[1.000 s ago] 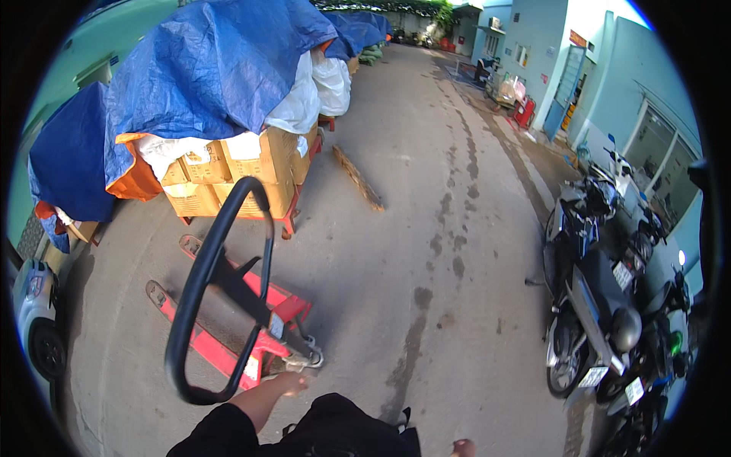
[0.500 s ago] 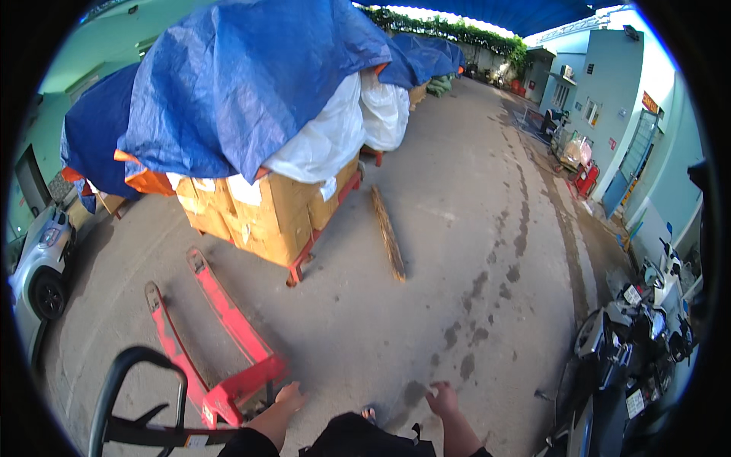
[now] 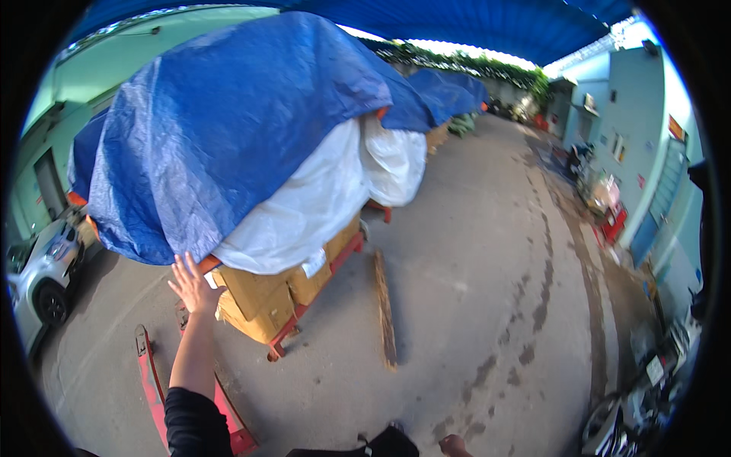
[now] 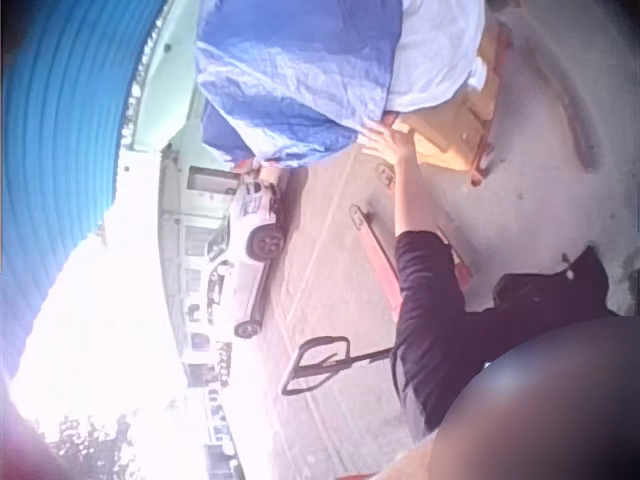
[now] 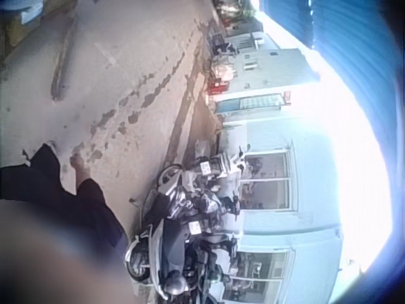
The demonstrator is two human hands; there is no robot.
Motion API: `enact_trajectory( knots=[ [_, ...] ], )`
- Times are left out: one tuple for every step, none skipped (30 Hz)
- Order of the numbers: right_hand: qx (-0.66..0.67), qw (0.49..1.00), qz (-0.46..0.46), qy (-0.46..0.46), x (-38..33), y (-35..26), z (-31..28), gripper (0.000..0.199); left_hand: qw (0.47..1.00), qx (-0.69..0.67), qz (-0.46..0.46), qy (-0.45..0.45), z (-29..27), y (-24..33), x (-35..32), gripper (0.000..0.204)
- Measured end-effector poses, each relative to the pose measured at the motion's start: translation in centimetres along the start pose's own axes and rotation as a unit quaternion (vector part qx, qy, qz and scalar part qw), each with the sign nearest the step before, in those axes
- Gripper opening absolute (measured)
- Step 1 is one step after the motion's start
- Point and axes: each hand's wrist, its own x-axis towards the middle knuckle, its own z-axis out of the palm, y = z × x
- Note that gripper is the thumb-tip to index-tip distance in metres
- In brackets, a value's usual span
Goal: The person uses a red pallet jack to lift and move a large white-wrapped pallet across a paved outdoor area. They position the pallet near other covered stacks, then remove a blue tarp from a nearby pallet and place a wooden plank on top of it.
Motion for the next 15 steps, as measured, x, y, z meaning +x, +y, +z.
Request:
enact_trajectory(
  knots=[
    [0.027,0.998,-0.049,0.039,3.8,-1.3,-2.7,0.033,1.000,0.023,-0.004,-0.018,0.5,1.4,2.2,0.142],
    [0.054,0.992,-0.093,0.069,7.0,-2.7,-5.2,0.032,0.997,0.078,0.000,-0.026,1.5,2.3,4.5,0.130],
    [0.080,0.983,-0.136,0.091,9.2,-3.9,-7.3,0.032,0.994,0.099,0.002,-0.054,2.8,2.8,6.6,0.119],
    [0.106,0.972,-0.181,0.111,11.3,-5.1,-9.4,0.031,0.991,0.133,0.008,-0.023,4.1,2.9,9.1,0.108],
    [-0.029,0.925,-0.274,0.262,12.9,-6.3,-11.2,0.029,0.992,0.121,0.030,0.017,5.6,2.7,11.4,0.093],
    [0.120,0.931,-0.243,0.246,13.8,-7.6,-12.6,0.028,0.991,0.120,0.042,0.032,6.8,2.1,13.5,0.080],
    [0.263,0.918,-0.201,0.219,13.8,-8.6,-13.5,0.028,0.989,0.081,0.124,0.030,7.5,0.9,16.0,0.068],
    [0.400,0.885,-0.149,0.187,13.8,-9.9,-14.2,0.027,0.980,0.053,0.187,-0.045,8.0,-0.1,17.8,0.058],
    [0.477,0.858,-0.121,0.147,13.1,-11.3,-14.5,0.027,0.974,-0.038,0.222,-0.038,8.4,-0.9,18.7,0.050],
    [0.549,0.824,-0.095,0.102,12.3,-12.9,-14.7,0.027,0.960,-0.130,0.246,-0.018,8.4,-1.6,19.3,0.044],
    [0.616,0.783,-0.062,0.062,11.5,-14.8,-14.9,0.027,0.957,-0.149,0.250,-0.010,8.2,-2.3,19.2,0.053],
    [0.446,0.886,-0.084,0.092,10.6,-17.3,-14.8,0.027,0.951,-0.189,0.240,0.052,7.8,-2.6,19.4,0.063],
    [0.260,0.952,-0.095,0.133,9.3,-19.6,-14.8,0.026,0.953,-0.219,0.177,0.108,7.6,-3.0,19.3,0.082],
    [0.330,0.944,-0.012,0.030,9.1,-23.1,-15.1,0.026,0.959,-0.229,0.082,0.145,7.3,-3.2,19.4,0.101],
    [0.322,0.945,-0.057,0.007,8.4,-26.6,-15.5,0.026,0.953,-0.267,0.004,0.145,7.0,-3.4,20.3,0.114]
  ],
)
